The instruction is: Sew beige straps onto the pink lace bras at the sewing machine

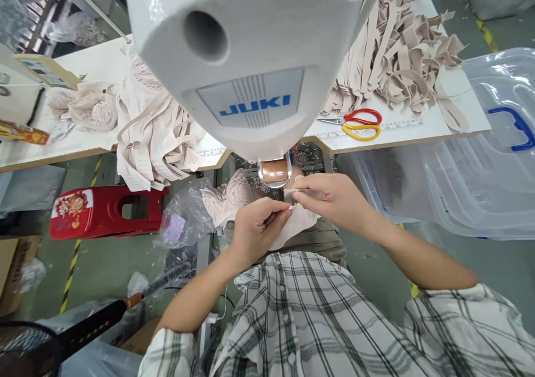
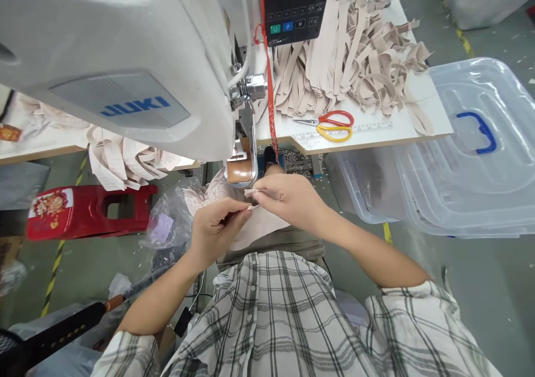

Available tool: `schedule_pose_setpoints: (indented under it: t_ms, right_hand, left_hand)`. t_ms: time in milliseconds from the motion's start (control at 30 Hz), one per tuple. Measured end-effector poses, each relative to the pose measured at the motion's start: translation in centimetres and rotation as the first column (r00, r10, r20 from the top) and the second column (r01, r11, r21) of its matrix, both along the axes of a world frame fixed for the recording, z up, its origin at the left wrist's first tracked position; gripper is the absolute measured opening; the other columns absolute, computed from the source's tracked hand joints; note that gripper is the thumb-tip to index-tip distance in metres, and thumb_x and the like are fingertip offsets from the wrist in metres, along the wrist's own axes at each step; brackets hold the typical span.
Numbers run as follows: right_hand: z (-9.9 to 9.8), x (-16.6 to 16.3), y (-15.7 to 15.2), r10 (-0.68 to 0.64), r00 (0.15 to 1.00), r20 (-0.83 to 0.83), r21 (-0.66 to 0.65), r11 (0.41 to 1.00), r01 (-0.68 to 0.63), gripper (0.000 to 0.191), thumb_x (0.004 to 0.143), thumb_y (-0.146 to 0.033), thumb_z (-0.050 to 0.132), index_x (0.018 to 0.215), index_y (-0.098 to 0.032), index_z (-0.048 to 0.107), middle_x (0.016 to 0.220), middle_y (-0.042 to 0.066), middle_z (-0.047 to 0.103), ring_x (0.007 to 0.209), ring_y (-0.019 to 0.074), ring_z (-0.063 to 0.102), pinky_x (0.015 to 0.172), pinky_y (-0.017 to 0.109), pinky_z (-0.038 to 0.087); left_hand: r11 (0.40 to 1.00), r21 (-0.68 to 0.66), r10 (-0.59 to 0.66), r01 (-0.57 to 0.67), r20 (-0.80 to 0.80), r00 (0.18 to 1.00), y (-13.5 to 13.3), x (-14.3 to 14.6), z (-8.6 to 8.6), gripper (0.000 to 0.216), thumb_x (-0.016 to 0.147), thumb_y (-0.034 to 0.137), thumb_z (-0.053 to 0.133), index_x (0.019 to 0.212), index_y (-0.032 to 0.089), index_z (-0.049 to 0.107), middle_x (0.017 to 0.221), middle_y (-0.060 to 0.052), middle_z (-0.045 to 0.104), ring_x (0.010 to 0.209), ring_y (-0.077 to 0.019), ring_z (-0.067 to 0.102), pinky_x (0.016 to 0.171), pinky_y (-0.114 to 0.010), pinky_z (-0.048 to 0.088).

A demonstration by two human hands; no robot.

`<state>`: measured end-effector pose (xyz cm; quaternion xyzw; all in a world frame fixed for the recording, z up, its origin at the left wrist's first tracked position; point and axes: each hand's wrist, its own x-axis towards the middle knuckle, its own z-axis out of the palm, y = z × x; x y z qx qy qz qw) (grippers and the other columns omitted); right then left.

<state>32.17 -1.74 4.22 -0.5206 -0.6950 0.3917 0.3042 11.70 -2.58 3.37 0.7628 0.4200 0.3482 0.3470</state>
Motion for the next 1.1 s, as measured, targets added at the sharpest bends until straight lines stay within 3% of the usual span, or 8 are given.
schedule_pose_setpoints:
  t_ms: [133,333,533,733,867,1000,1100]
  right_hand:
    - [0.6,0.2,0.8,0.129,0.986,-0.105,-0.157,0.977,-0.144,0.023,0.091,-0.032,0.058,0.081,-0.018,0.074,0.076,0.0,0.071,0.07,0.0116,0.061,0.064,0.022,0.043]
    - [0.9,0.8,1.2,0.197,0.969,-0.148,-0.305,0.923,-0.234,0.022,0.088,-0.03,0.06,0.074,-0.018,0.072,0.07,-0.002,0.07,0.058,0.0084,0.053,0.056,0.021,0.038]
    - [0.8,0.7,1.2,0.249,0.961,-0.116,-0.268,0.924,-0.272,0.018,0.088,-0.027,0.059,0.078,-0.021,0.073,0.073,-0.003,0.073,0.067,0.0102,0.062,0.064,0.022,0.042]
    - [0.6,0.6,1.1,0.294,0.955,-0.048,-0.153,0.942,-0.298,0.018,0.089,-0.028,0.059,0.081,-0.021,0.073,0.074,-0.002,0.073,0.067,0.0111,0.061,0.065,0.024,0.041]
    - [0.8,0.6,1.5,0.33,0.944,-0.019,-0.113,0.937,-0.33,0.018,0.09,-0.027,0.058,0.08,-0.02,0.072,0.074,-0.002,0.073,0.067,0.0111,0.06,0.065,0.024,0.039]
    - [0.8,0.5,1.4,0.33,0.944,-0.029,-0.154,0.931,-0.33,0.017,0.09,-0.027,0.06,0.082,-0.021,0.073,0.073,-0.003,0.073,0.068,0.0114,0.061,0.065,0.024,0.039]
    - [0.5,0.3,0.8,0.219,0.975,-0.032,-0.146,0.964,-0.222,0.016,0.089,-0.031,0.062,0.084,-0.022,0.074,0.08,-0.002,0.074,0.074,0.0131,0.063,0.068,0.025,0.042]
  left_hand:
    - [0.996,0.082,-0.019,0.02,-0.013,1.0,0.4,-0.1,0.6,0.008,0.09,0.015,0.066,0.087,0.016,0.073,0.064,0.002,0.067,0.054,-0.0077,0.056,0.051,-0.018,0.041]
    - [0.999,-0.038,-0.026,0.027,0.017,1.0,0.8,-0.2,0.7,0.005,0.089,0.018,0.068,0.087,0.017,0.072,0.066,0.001,0.071,0.05,-0.0068,0.054,0.046,-0.017,0.04]
    - [0.976,-0.203,-0.061,0.074,0.069,0.996,1.3,-0.2,0.8,0.01,0.09,0.023,0.067,0.082,0.018,0.071,0.066,0.0,0.07,0.051,-0.0076,0.055,0.046,-0.018,0.042]
    - [0.956,-0.276,-0.084,0.099,0.065,0.994,1.9,-0.4,0.7,0.008,0.089,0.025,0.067,0.087,0.018,0.071,0.069,0.0,0.07,0.055,-0.0085,0.056,0.049,-0.018,0.043]
    - [0.964,-0.225,-0.16,0.144,-0.053,0.986,2.4,-0.5,1.2,0.013,0.093,0.025,0.063,0.1,0.019,0.073,0.068,0.001,0.07,0.054,-0.0089,0.055,0.049,-0.019,0.041]
    - [0.975,-0.091,-0.221,0.205,-0.234,0.947,2.6,-0.8,1.5,0.025,0.098,0.028,0.055,0.079,0.018,0.069,0.063,0.001,0.065,0.053,-0.0095,0.054,0.05,-0.021,0.038]
    - [0.981,-0.013,-0.192,0.196,-0.28,0.941,2.5,-0.8,1.2,0.028,0.1,0.027,0.05,0.076,0.018,0.062,0.058,0.004,0.057,0.05,-0.0089,0.049,0.05,-0.021,0.035]
